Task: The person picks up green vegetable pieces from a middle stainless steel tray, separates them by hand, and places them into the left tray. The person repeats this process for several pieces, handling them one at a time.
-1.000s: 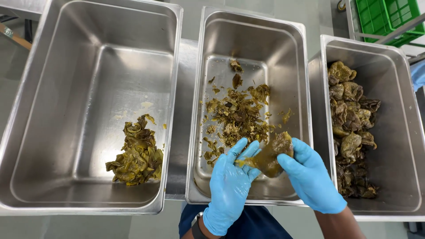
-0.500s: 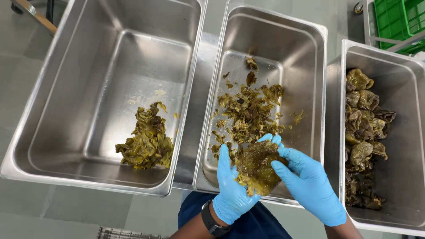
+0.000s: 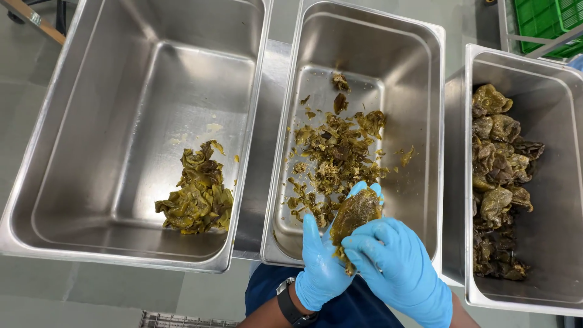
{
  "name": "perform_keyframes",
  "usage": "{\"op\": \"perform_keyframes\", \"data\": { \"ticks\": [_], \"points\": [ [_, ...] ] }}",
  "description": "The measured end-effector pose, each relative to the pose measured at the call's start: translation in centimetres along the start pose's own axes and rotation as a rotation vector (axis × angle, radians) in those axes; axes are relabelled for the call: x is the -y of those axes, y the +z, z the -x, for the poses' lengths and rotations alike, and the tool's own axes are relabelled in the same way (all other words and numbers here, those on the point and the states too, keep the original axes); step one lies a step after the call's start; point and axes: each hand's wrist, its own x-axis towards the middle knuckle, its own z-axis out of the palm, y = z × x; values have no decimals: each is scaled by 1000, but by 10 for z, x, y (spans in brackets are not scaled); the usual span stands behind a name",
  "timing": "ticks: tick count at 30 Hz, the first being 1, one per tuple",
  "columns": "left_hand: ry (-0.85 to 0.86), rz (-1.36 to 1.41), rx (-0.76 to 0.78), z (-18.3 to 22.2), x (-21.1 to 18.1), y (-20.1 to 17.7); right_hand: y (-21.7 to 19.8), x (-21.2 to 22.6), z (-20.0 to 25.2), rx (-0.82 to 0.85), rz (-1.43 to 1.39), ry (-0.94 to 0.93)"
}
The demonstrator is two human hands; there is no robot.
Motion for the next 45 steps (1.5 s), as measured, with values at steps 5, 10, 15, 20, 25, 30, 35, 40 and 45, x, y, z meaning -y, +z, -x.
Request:
{"op": "perform_keyframes", "data": {
  "ticks": [5, 10, 15, 20, 25, 30, 35, 40, 45],
  "points": [
    [-48, 109, -46, 0, -4, 7, 10, 7, 1, -128, 42, 174],
    [-17, 129, -56, 5, -2, 3, 9, 14, 3, -161, 59, 240],
    [221, -731, -39, 5, -2, 1, 5, 16, -2, -173, 11, 168],
    [54, 199, -41, 9, -3, -34, 0, 15, -2, -22, -23, 50],
    [27, 24, -443, -5, -8, 5, -2, 15, 1, -52, -76, 130],
    [35, -97, -469, 4, -2, -12, -2, 17, 2, -119, -147, 182],
    [16, -239, -284, 19, 3, -48, -11, 18, 0, -166, -85, 191],
    [548, -1752, -48, 22, 4, -20, -14, 13, 1, -157, -18, 202],
    [266, -792, 72, 13, 2, -13, -17, 15, -1, -121, -9, 300]
  ]
}}
